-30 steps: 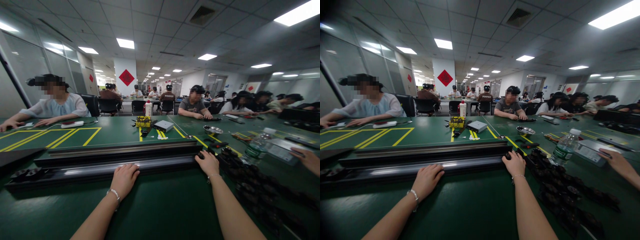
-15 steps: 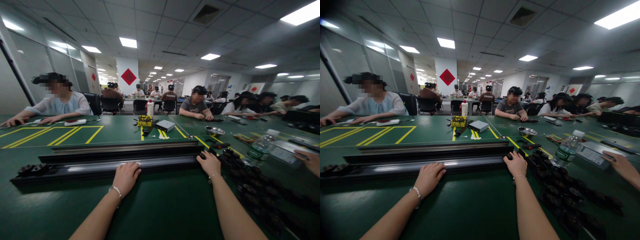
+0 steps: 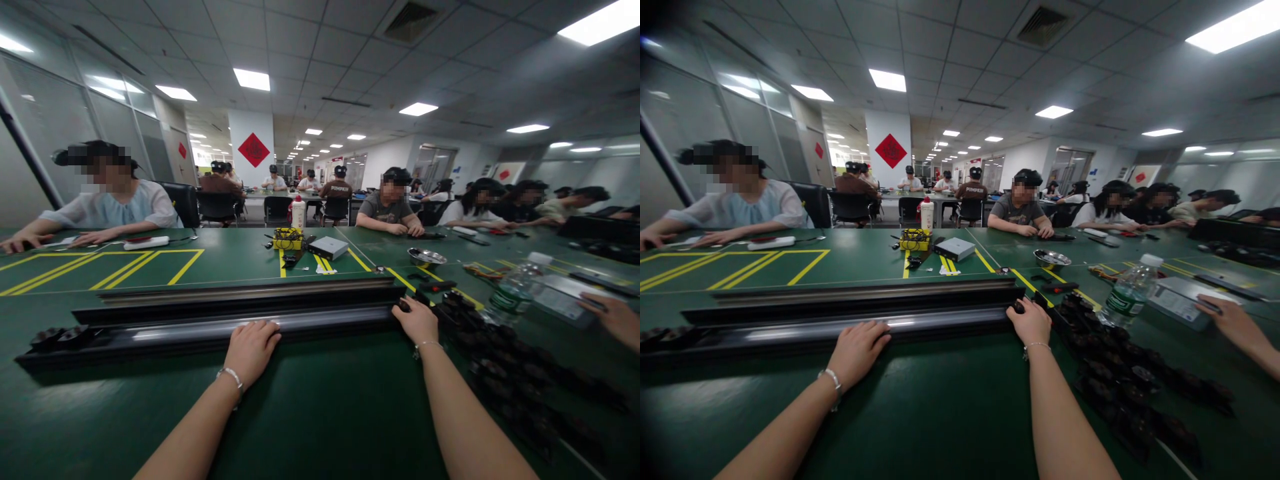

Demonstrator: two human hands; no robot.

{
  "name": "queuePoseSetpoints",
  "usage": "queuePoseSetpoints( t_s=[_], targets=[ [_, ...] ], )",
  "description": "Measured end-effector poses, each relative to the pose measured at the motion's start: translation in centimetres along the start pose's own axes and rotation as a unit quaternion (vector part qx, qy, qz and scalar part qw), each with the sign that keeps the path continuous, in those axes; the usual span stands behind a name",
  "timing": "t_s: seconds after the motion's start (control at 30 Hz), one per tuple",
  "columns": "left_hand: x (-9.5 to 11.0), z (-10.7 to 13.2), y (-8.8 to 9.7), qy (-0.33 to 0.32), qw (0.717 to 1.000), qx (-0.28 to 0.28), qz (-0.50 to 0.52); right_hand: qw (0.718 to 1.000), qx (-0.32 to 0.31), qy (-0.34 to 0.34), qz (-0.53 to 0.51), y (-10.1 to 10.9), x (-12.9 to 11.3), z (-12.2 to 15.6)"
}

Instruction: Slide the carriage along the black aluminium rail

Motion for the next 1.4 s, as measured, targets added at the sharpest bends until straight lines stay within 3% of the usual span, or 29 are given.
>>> queuePoseSetpoints(
  t_s=[0.27,0.63,0.9,1.4],
  targets=[
    [0.1,0.0,0.0,0.003,1.000,-0.007,-0.004,1.000,0.013,0.002,-0.003,0.5,-0.4,0.2],
    [0.1,0.0,0.1,0.004,1.000,-0.011,-0.006,1.000,-0.018,-0.008,0.005,1.3,-0.7,0.3],
    [0.2,0.1,0.3,0.007,1.000,-0.014,-0.001,1.000,0.002,0.008,-0.012,1.1,-0.6,0.2],
    [0.3,0.1,0.4,-0.003,1.000,-0.005,-0.007,0.999,0.010,-0.023,-0.044,1.0,-0.4,0.1]
  ],
)
Point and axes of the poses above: each hand's wrist, its own z-axis away from the middle knuckle, its own y-axis out of the back of the hand, x = y × z, the point moved 1 cm from there along -z, towards the middle knuckle, and after that the axes turned 14 degrees about y, right-handed, at the moved point
